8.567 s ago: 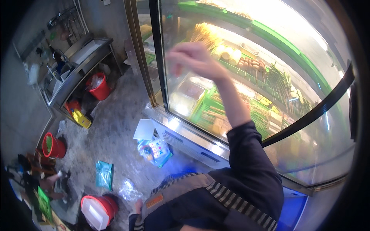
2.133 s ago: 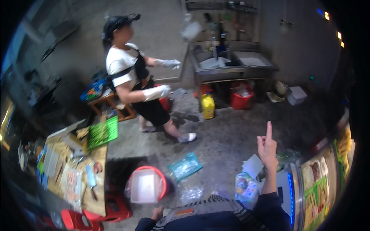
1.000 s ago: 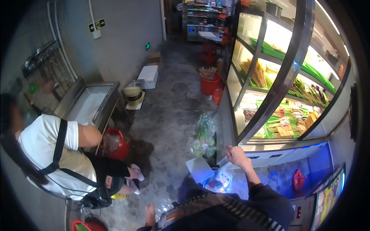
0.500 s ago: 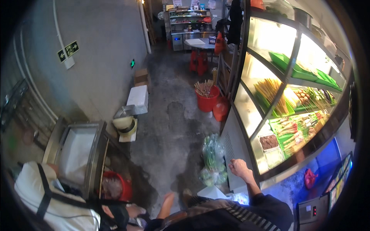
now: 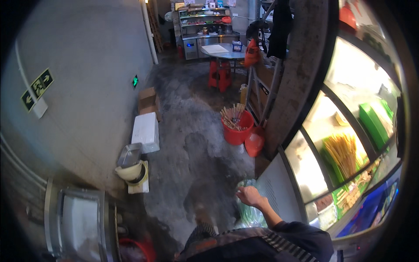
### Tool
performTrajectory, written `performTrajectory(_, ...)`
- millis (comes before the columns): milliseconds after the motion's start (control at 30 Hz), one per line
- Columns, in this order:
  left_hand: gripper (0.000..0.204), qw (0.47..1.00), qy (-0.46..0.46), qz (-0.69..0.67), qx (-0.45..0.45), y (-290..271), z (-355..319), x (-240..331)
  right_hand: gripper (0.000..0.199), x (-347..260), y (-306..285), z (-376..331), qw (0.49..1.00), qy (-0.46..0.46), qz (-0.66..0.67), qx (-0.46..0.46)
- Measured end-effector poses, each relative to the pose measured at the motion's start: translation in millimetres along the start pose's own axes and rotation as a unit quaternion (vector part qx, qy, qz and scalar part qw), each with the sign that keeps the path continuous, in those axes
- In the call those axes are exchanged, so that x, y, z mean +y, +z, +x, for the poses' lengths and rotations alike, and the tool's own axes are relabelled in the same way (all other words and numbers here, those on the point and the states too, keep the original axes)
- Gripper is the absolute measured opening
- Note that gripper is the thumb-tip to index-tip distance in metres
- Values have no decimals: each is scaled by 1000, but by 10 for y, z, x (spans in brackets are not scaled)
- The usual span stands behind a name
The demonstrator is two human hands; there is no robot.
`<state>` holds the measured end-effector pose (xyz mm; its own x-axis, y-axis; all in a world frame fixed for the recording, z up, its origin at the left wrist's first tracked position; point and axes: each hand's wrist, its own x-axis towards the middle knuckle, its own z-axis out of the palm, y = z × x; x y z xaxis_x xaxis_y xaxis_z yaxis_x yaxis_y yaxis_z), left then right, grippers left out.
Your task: The person retrieves skewered food items from a refrigerated display case, places them on a table, and arranges them into a plastic bag. They then return to the display case to retrieve more skewers and place them on trays. Finally, they retrieve a green tray from a shelf and place it into the display case.
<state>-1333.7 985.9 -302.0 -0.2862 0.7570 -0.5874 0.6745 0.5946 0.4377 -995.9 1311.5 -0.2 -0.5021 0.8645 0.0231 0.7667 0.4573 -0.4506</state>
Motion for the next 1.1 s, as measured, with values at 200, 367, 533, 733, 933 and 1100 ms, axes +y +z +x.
performTrajectory(200,16,996,75,51,6,-894,1590,228,27,683,427,1198,995,53,-7,-80)
performTrajectory(367,12,949,273,117,105,-2201,3452,1222,31,2308,1536,755,940,254,34,-226)
performTrajectory(533,6,932,288,207,76,-3463,4884,2948,27,2486,1608,716,880,277,55,-382)
performTrajectory(733,9,846,-105,-495,-169,-3104,6314,3966,23,2918,1514,2294,908,171,28,-383)
performTrajectory(933,10,827,-44,-554,-87,-4569,6683,4014,20,2718,611,5894,936,310,122,-117)
performTrajectory(1100,6,975,137,-140,102,-5102,7820,3616,21,2748,134,7646,919,286,271,-19)
